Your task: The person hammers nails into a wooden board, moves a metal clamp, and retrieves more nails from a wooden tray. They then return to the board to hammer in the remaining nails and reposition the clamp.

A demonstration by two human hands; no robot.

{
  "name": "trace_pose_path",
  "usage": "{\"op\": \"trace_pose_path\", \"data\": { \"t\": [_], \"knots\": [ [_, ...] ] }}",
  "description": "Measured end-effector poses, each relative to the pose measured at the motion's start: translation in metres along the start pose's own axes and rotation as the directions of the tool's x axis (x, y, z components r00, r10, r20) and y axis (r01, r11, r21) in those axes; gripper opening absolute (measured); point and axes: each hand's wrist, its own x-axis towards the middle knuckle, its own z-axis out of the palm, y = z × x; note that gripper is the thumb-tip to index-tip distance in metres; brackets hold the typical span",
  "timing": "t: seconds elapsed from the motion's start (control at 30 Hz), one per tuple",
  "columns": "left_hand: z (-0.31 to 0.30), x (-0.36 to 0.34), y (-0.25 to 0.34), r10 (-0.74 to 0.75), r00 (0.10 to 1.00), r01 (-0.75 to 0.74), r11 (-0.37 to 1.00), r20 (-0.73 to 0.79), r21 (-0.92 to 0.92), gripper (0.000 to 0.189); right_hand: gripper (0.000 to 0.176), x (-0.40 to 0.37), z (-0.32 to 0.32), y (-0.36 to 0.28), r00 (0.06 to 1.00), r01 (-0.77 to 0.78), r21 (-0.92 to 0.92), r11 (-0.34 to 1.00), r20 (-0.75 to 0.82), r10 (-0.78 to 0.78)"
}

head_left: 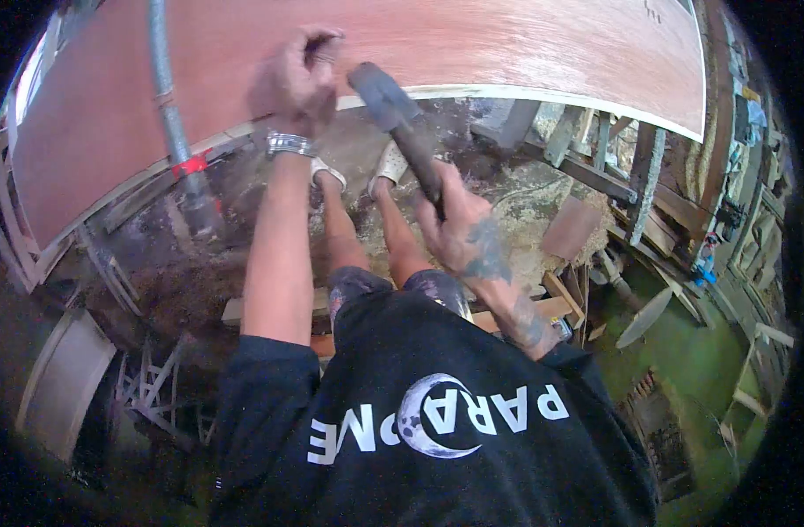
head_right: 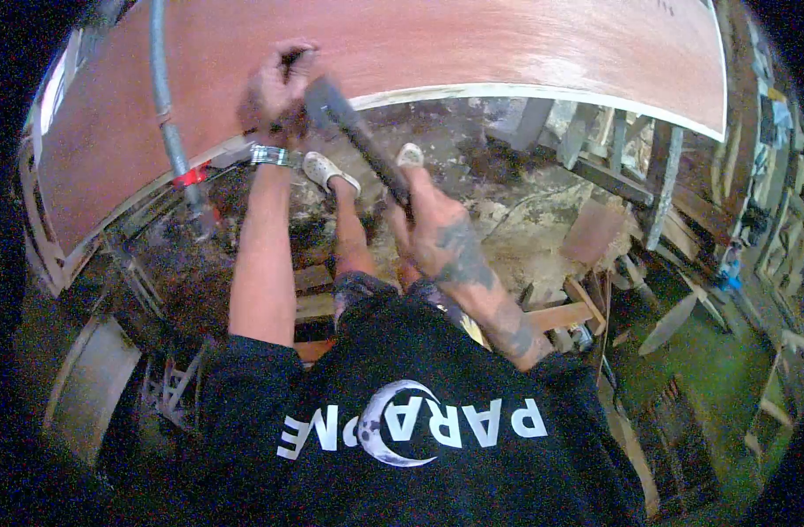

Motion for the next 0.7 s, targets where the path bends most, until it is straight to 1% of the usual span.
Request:
{"op": "trace_pose_path", "data": {
  "t": [0.03, 0.07, 0.1, 0.13, 0.17, 0.2, 0.23, 0.27, 0.3, 0.33, 0.37, 0.4, 0.43, 0.5, 0.6, 0.7],
  "knots": [
    [-0.001, 0.0, 0.013, 0.014, 1.0, -0.014, 0.998, 0.007, 0.059, 0.014, 0.032, 0.0, 0.005, 0.004, 0.999, -0.028, -0.027, 0.999, 0.042, 0.029],
    [-0.001, -0.001, 0.01, 0.024, 0.999, -0.026, 0.999, 0.035, 0.035, 0.012, 0.035, 0.002, 0.01, 0.01, 0.995, -0.056, -0.054, 0.997, 0.078, 0.06],
    [-0.004, 0.001, 0.005, 0.042, 0.997, -0.043, 0.999, 0.062, 0.011, 0.011, 0.035, 0.01, 0.018, 0.021, 0.985, -0.105, -0.119, 0.987, 0.126, 0.12],
    [-0.008, 0.004, -0.003, 0.066, 0.994, -0.066, 0.998, 0.091, -0.011, 0.01, 0.034, 0.009, 0.017, 0.021, 0.986, -0.102, -0.113, 0.988, 0.119, 0.116],
    [-0.009, 0.006, -0.01, 0.045, 0.993, -0.035, 0.995, 0.109, -0.091, 0.012, 0.034, 0.012, 0.016, 0.02, 0.989, -0.09, -0.107, 0.99, 0.111, 0.102],
    [-0.007, 0.005, -0.001, 0.0, 0.99, -0.011, 0.997, 0.138, 0.079, 0.013, 0.034, 0.012, 0.014, 0.02, 0.989, -0.079, -0.097, 0.992, 0.115, 0.09],
    [-0.009, 0.0, 0.016, -0.054, 0.986, 0.013, 0.968, 0.158, 0.252, 0.015, 0.033, 0.012, 0.011, 0.016, 0.986, -0.11, -0.124, 0.986, 0.114, 0.124],
    [-0.008, -0.003, 0.028, -0.105, 0.98, 0.025, 0.907, 0.17, 0.42, 0.016, 0.032, 0.011, 0.005, 0.012, 0.988, -0.125, -0.088, 0.988, 0.083, 0.132],
    [-0.004, -0.007, 0.027, 0.074, 0.982, -0.128, 0.939, 0.176, 0.32, 0.014, 0.031, 0.007, -0.003, 0.008, 0.989, -0.137, -0.05, 0.989, 0.053, 0.14],
    [0.001, -0.008, 0.028, 0.134, 0.966, -0.211, 0.902, 0.221, 0.377, 0.011, 0.03, 0.002, -0.011, 0.009, 0.988, -0.151, -0.012, 0.988, 0.028, 0.152],
    [0.006, -0.009, 0.028, 0.187, 0.945, -0.291, 0.856, 0.27, 0.427, 0.009, 0.029, -0.007, -0.015, 0.021, 0.981, -0.195, -0.018, 0.981, -0.003, 0.195],
    [0.012, -0.01, 0.028, 0.234, 0.918, -0.369, 0.802, 0.321, 0.47, 0.007, 0.027, -0.015, -0.023, 0.026, 0.965, -0.258, -0.015, 0.966, -0.052, 0.257],
    [0.018, -0.013, 0.031, 0.252, 0.904, -0.409, 0.75, 0.347, 0.521, 0.005, 0.026, -0.022, -0.031, 0.031, 0.943, -0.32, -0.009, 0.947, -0.101, 0.317],
    [0.018, -0.012, 0.036, 0.234, 0.899, -0.407, 0.76, 0.37, 0.507, 0.008, 0.025, -0.034, -0.049, 0.048, 0.916, -0.377, -0.102, 0.921, -0.188, 0.354],
    [0.019, -0.014, 0.035, 0.23, 0.895, -0.413, 0.752, 0.383, 0.513, 0.011, 0.023, -0.038, -0.064, 0.072, 0.885, -0.405, -0.011, 0.914, -0.254, 0.39],
    [0.022, -0.014, 0.034, 0.223, 0.903, -0.402, 0.737, 0.367, 0.543, 0.012, 0.022, -0.036, -0.068, 0.072, 0.876, -0.419, 0.138, 0.897, -0.198, 0.44]
  ]
}}
